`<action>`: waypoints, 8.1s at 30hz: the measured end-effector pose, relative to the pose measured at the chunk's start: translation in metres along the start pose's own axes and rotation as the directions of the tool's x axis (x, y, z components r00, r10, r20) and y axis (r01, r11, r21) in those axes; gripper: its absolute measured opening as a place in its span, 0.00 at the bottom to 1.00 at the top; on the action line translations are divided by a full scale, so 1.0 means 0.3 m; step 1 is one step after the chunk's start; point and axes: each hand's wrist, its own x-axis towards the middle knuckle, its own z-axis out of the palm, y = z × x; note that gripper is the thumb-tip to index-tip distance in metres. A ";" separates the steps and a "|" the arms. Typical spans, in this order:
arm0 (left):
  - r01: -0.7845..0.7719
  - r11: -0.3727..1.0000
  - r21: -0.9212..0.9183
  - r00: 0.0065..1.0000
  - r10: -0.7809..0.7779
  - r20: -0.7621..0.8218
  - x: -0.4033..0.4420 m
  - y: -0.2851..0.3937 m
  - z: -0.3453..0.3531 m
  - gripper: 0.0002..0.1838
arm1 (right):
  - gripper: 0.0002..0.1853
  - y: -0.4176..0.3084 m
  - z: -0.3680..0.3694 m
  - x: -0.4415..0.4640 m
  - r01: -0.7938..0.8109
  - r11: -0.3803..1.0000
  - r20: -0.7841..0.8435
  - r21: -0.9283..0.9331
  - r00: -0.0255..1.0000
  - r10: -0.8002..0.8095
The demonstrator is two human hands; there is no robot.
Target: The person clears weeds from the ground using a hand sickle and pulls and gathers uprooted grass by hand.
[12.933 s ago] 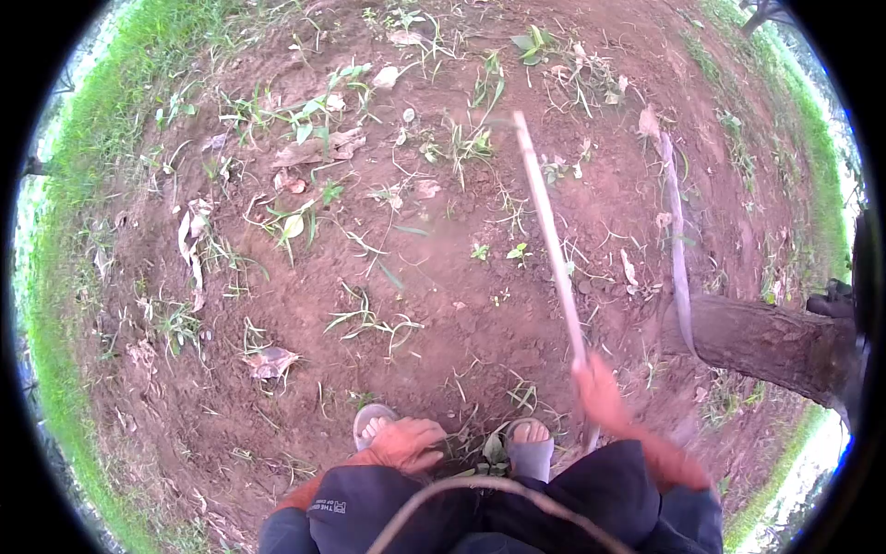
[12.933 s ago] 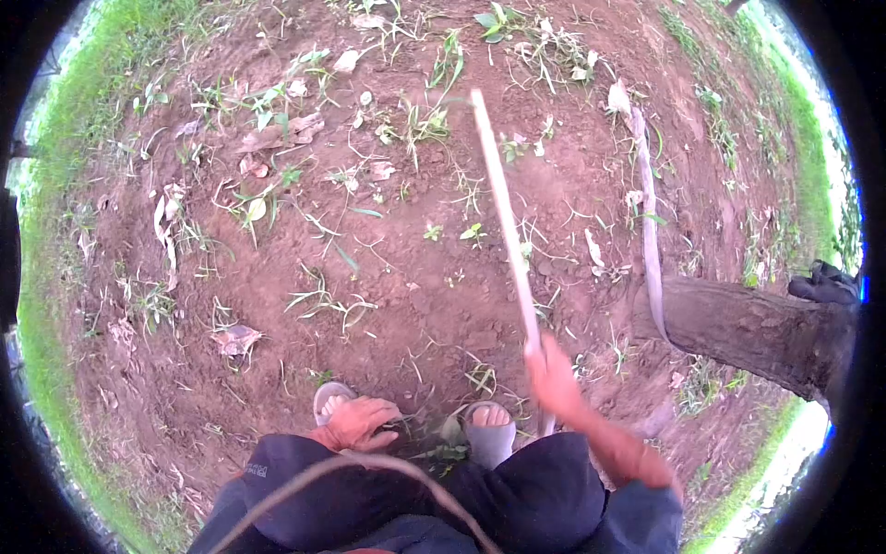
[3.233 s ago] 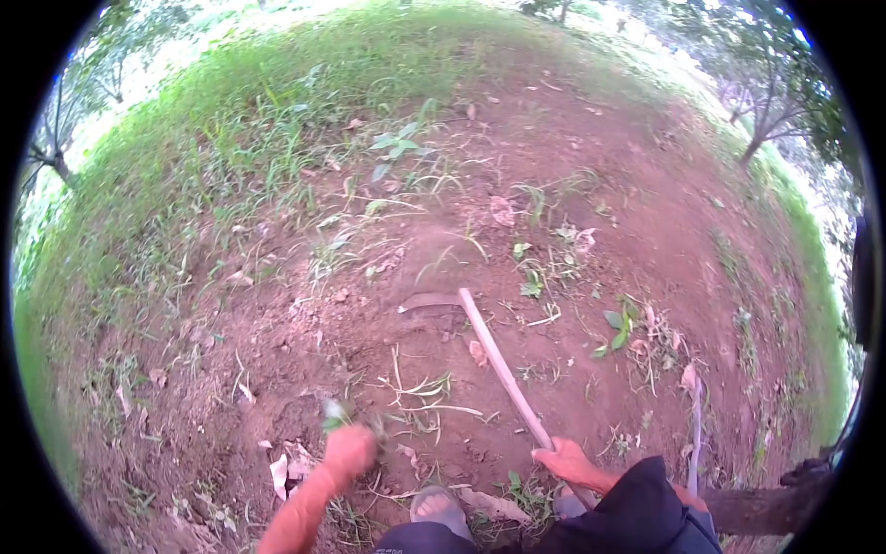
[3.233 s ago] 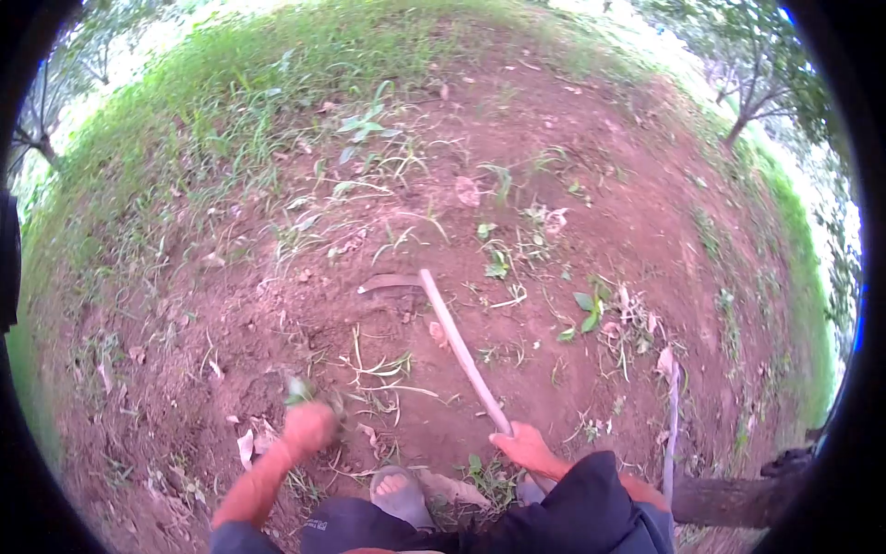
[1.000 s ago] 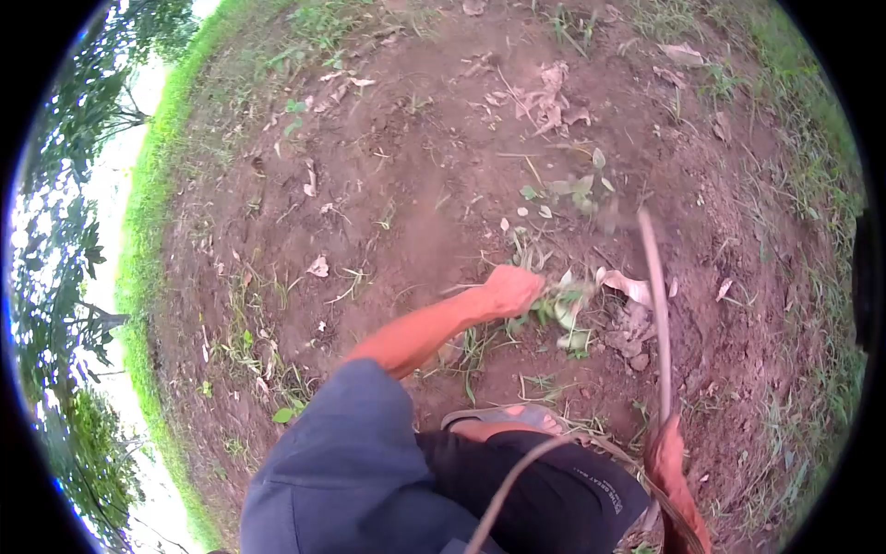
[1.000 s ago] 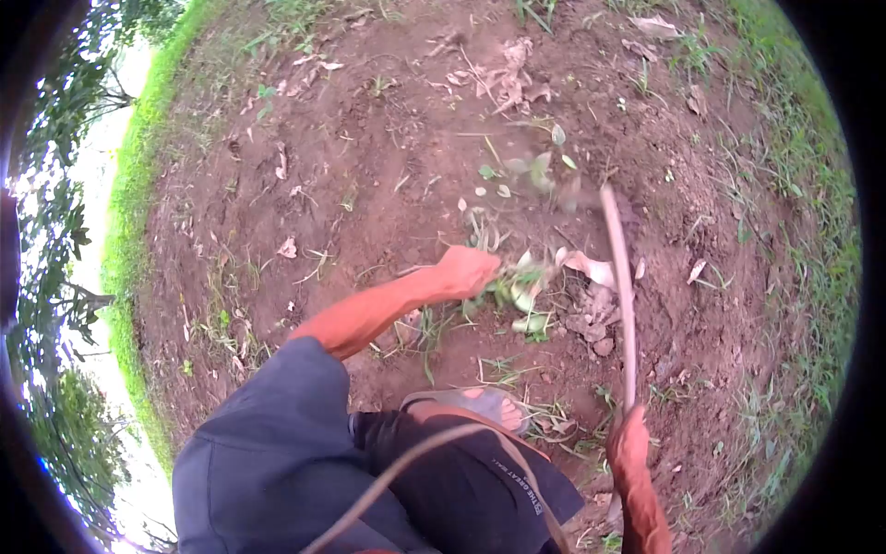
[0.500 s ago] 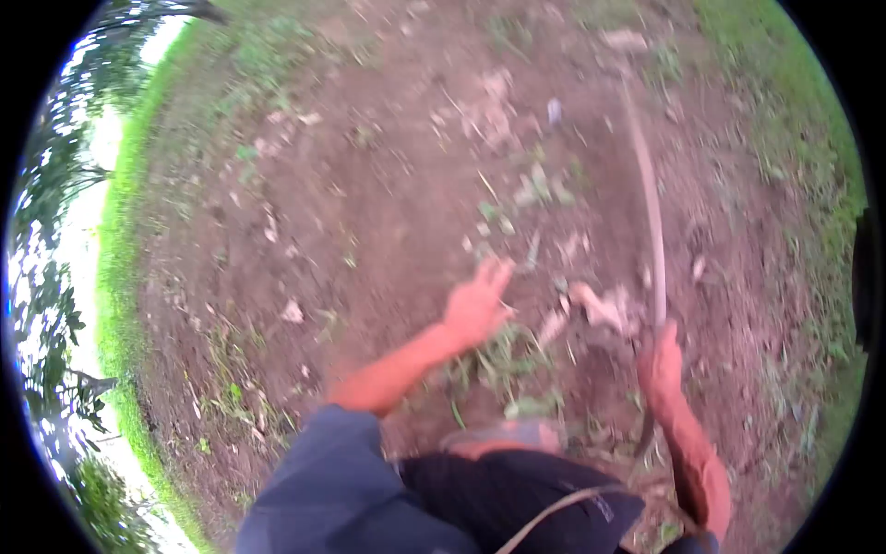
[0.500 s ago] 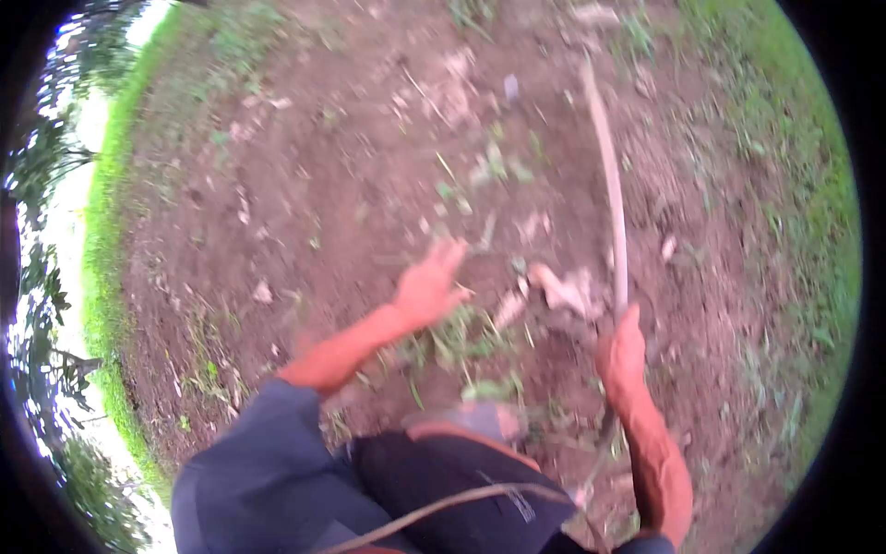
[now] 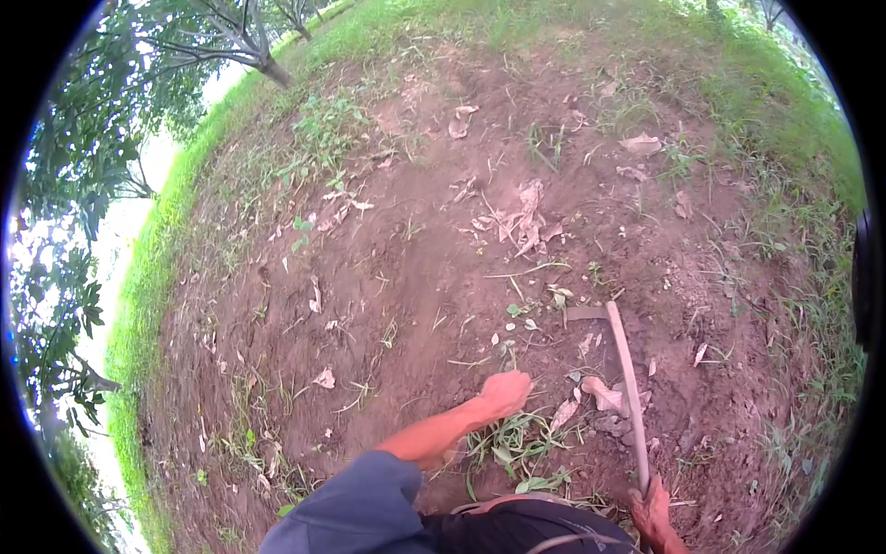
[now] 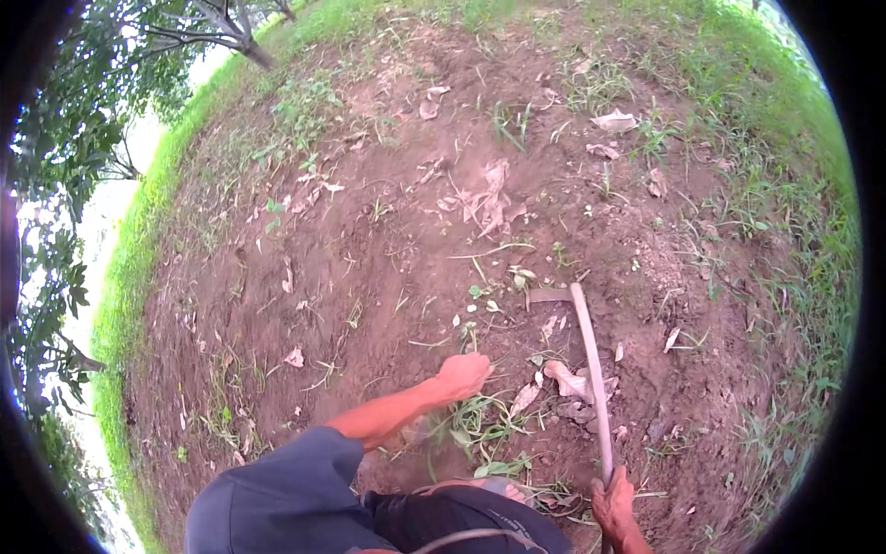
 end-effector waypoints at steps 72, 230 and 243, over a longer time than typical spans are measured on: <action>-0.556 0.800 -0.225 0.394 0.492 0.777 0.048 1.943 -0.191 0.23 | 0.32 0.882 -0.416 -1.052 -0.087 0.444 -0.129 0.892 0.891 0.435; -0.817 0.544 -0.190 0.452 0.810 0.374 1.229 2.345 0.824 0.24 | 0.29 0.965 0.549 -0.919 0.096 -0.218 0.237 0.971 -0.326 0.915; -0.868 0.461 -0.187 0.348 0.831 0.433 0.644 2.173 0.350 0.17 | 0.21 0.702 0.253 -0.935 -0.102 -0.081 0.078 0.991 -0.030 0.997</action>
